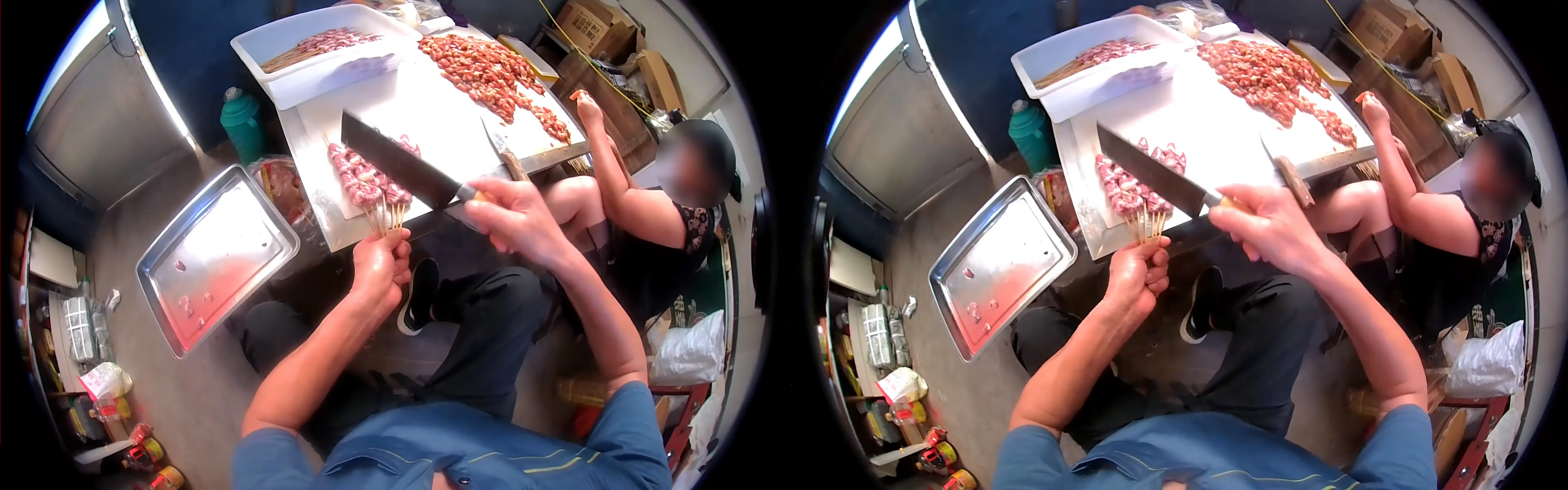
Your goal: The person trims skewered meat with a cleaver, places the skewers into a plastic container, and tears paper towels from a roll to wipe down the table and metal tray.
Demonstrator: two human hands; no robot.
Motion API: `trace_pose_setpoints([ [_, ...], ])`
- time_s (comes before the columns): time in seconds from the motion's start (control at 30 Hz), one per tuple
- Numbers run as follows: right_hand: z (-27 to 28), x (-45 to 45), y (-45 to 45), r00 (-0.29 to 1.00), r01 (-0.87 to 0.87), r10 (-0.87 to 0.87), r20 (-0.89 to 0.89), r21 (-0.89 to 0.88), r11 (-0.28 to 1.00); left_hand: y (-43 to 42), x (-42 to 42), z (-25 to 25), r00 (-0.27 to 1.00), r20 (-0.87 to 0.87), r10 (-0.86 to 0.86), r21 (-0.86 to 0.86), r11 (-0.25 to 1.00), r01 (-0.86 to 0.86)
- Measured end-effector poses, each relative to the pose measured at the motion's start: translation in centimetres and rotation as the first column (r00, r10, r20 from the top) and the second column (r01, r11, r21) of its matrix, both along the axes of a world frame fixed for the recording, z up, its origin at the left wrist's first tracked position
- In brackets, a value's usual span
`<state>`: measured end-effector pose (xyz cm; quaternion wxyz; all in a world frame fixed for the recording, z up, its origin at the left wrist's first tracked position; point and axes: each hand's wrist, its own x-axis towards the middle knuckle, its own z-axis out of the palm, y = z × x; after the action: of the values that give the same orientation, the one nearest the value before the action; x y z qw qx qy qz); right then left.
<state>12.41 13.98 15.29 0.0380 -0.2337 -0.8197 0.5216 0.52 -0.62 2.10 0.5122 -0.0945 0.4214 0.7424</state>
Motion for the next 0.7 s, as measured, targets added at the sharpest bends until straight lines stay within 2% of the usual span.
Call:
trace_pose_setpoints([
  [0.07,-1.0,0.7,0.2,0.99,-0.045,0.042,0.132,0.022,0.999,0.0,0.0,-0.3,1.0,0.017,0.001,0.011,1.0,-0.001],
  [0.1,-1.6,1.8,0.0,0.997,0.0,0.001,0.082,-0.013,1.0,0.1,0.1,-0.3,1.0,0.021,-0.004,0.013,1.0,0.004],
  [0.23,1.3,5.5,-0.1,0.982,0.022,-0.028,0.186,0.033,0.999,0.1,0.0,-0.3,1.0,0.017,0.0,0.01,1.0,0.0],
  [0.37,1.2,6.0,1.1,0.994,0.092,-0.086,0.074,-0.078,0.993,0.2,0.0,-0.2,1.0,0.016,-0.003,0.021,1.0,0.002],
  [0.5,-0.7,2.6,1.2,0.994,0.081,-0.087,-0.062,-0.101,0.992,0.1,0.1,-0.2,1.0,-0.011,-0.017,0.013,1.0,0.017],
  [0.57,-1.1,2.0,1.6,0.996,0.052,-0.039,0.085,-0.152,0.987,0.2,0.0,-0.5,1.0,0.001,-0.005,0.014,1.0,0.005],
  [0.7,-0.8,4.6,1.3,0.991,0.069,-0.051,0.121,-0.154,0.986,0.1,0.1,-0.4,1.0,0.008,-0.003,0.02,1.0,0.003],
])
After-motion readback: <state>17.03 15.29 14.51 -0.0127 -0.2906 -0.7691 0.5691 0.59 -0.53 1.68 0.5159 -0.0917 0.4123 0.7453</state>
